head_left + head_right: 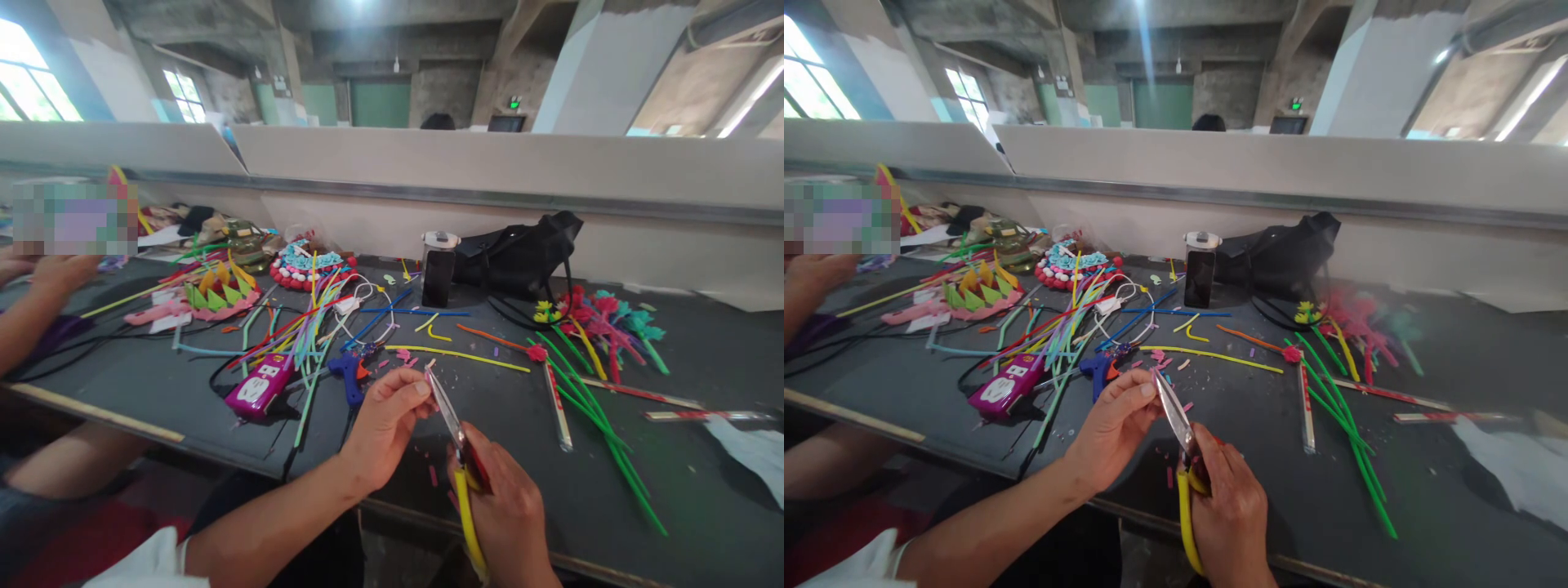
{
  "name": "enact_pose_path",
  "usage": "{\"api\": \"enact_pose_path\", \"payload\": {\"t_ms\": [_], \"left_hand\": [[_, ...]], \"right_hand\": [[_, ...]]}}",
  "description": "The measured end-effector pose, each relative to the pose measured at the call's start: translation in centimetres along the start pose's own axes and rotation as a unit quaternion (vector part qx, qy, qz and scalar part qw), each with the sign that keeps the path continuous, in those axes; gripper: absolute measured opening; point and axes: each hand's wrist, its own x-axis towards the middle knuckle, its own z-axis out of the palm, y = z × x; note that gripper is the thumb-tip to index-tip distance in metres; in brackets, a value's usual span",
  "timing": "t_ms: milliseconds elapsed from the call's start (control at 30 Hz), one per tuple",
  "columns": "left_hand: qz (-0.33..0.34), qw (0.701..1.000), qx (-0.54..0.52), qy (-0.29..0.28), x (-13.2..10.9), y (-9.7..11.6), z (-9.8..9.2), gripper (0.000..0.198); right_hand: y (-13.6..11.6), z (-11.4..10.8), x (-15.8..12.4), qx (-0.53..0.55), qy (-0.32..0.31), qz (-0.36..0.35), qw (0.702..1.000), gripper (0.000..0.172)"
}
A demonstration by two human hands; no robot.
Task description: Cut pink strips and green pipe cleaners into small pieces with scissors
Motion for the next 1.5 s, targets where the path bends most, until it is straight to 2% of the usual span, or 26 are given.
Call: {"api": "enact_pose_path", "payload": {"t_ms": [133, 233, 300, 400, 500, 567, 667, 900, 967, 1000, 1067, 1167, 1233, 1367, 1500], "left_hand": [[0.040, 0.996, 0.085, -0.001, 0.2, 0.1, -0.2, 0.008], [0.076, 0.972, 0.221, 0.005, 0.3, 0.0, -0.3, 0.010], [0.114, 0.930, 0.349, -0.011, 0.2, -0.3, -0.3, 0.009], [0.191, 0.834, 0.512, -0.077, 0.0, -0.8, -0.5, 0.008], [0.261, 0.738, 0.605, -0.142, -0.3, -1.4, -0.7, 0.008], [0.292, 0.686, 0.644, -0.170, -0.3, -1.6, -0.8, 0.007], [0.322, 0.639, 0.671, -0.193, -0.4, -1.7, -0.8, 0.007], [0.365, 0.571, 0.702, -0.217, -0.7, -1.2, -0.6, 0.009], [0.358, 0.577, 0.702, -0.215, -0.8, -1.3, -0.5, 0.008], [0.348, 0.594, 0.694, -0.210, -0.8, -1.3, -0.4, 0.008], [0.299, 0.662, 0.661, -0.188, -0.9, -1.3, -0.3, 0.007], [0.153, 0.786, 0.581, -0.144, -0.7, -1.1, -0.2, 0.007], [0.060, 0.837, 0.527, -0.131, -0.4, -1.0, -0.2, 0.007], [-0.058, 0.888, 0.434, -0.142, 0.0, -0.8, -0.4, 0.012], [-0.142, 0.913, 0.351, -0.152, 0.4, -1.0, -0.8, 0.014]], "right_hand": [[-0.4, -0.3, 0.6, 0.012, 0.018, 0.030, 0.999, 0.023], [-0.7, -0.8, 1.1, 0.018, 0.050, 0.064, 0.997, 0.025], [-0.9, -1.1, 1.3, 0.023, 0.066, 0.088, 0.994, 0.028], [-1.1, -1.5, 1.6, 0.054, 0.070, 0.111, 0.990, 0.031], [-1.1, -1.7, 1.7, 0.099, 0.059, 0.127, 0.985, 0.031], [-1.0, -1.7, 1.8, 0.119, 0.054, 0.137, 0.982, 0.030], [-0.9, -1.7, 1.8, 0.130, 0.054, 0.144, 0.980, 0.030], [-0.6, -1.4, 1.5, 0.151, 0.044, 0.146, 0.977, 0.028], [-0.4, -1.3, 1.4, 0.158, 0.038, 0.152, 0.975, 0.029], [-0.4, -1.3, 1.3, 0.161, 0.034, 0.154, 0.974, 0.030], [-0.3, -1.3, 1.3, 0.165, 0.031, 0.162, 0.972, 0.030], [-0.4, -1.4, 1.4, 0.165, 0.033, 0.175, 0.970, 0.029], [-0.5, -1.5, 1.5, 0.164, 0.028, 0.170, 0.971, 0.029], [-0.2, -1.3, 1.3, 0.133, 0.018, 0.139, 0.981, 0.028], [-0.1, -1.1, 1.0, 0.090, 0.031, 0.117, 0.989, 0.028]]}}
